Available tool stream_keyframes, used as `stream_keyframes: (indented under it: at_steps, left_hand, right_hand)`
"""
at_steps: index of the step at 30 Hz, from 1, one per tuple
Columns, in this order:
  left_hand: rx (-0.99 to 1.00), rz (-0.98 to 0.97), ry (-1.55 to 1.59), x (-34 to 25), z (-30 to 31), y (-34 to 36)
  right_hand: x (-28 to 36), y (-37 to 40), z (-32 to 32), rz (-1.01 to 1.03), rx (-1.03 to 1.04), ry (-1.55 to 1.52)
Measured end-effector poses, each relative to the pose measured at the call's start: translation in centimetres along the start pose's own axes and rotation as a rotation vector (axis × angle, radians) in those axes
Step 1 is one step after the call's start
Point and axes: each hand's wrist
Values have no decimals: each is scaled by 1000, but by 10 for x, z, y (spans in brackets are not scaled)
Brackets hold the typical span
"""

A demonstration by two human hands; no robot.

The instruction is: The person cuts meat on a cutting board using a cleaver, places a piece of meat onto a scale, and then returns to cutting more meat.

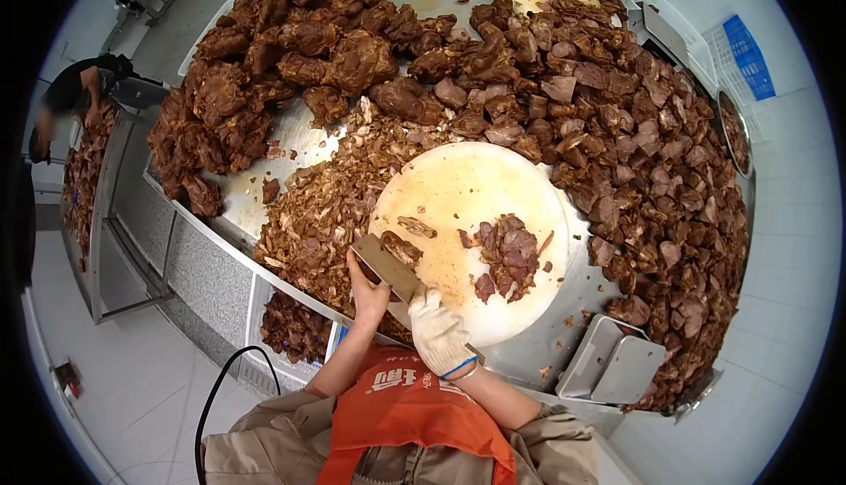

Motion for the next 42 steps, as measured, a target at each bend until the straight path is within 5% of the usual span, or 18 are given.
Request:
stream_keyframes:
  at_steps: [1,3,5,8,13,18,19,20,23,26,29,33,35,36,39,42]
  left_hand:
    - [46,64,106,1,3,-3]
    - [27,0,35,-15,1,-3]
    - [20,-25,-41,-18,0,-1]
    - [-9,-76,-153,-2,-4,-8]
    - [197,65,23,-12,14,-26]
    - [179,92,128,-23,27,-19]
    - [119,79,114,-27,24,-12]
    - [46,-123,-163,-15,13,-1]
    - [128,-206,-135,-23,11,-9]
    - [498,179,178,-41,42,-35]
    - [722,210,-52,-15,60,-45]
    - [582,30,-319,-17,63,-27]
    - [409,168,44,-10,64,-16]
    - [406,172,39,-9,64,-11]
    - [382,-206,-341,-13,58,11]
    - [470,-146,-268,-3,58,3]
  right_hand:
    - [9,20,-31,-7,2,-2]
    - [32,59,-101,-146,6,-529]
    - [4,12,-4,-231,207,-178]
    - [-6,-20,1,-84,61,-102]
    - [-42,2,-7,7,242,-525]
    - [-73,19,-16,-287,386,-875]
    - [-76,25,-16,-239,213,-899]
    - [-78,27,-15,-240,214,-896]
    - [-84,32,-6,-141,145,-834]
    - [-101,37,-2,-21,265,-656]
    - [-121,48,-5,154,200,-657]
    - [-119,53,-13,256,261,-600]
    - [-113,55,-16,266,228,-604]
    - [-110,56,-17,280,196,-608]
    - [-106,54,-29,298,189,-623]
    - [-109,53,-31,303,210,-608]
Point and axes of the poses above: each hand's wrist, its own y-axis away from the middle knuckle, its own z-axis out of the back of the hand, x = y × z, and after that the axes turned 2 degrees about x, right-handed
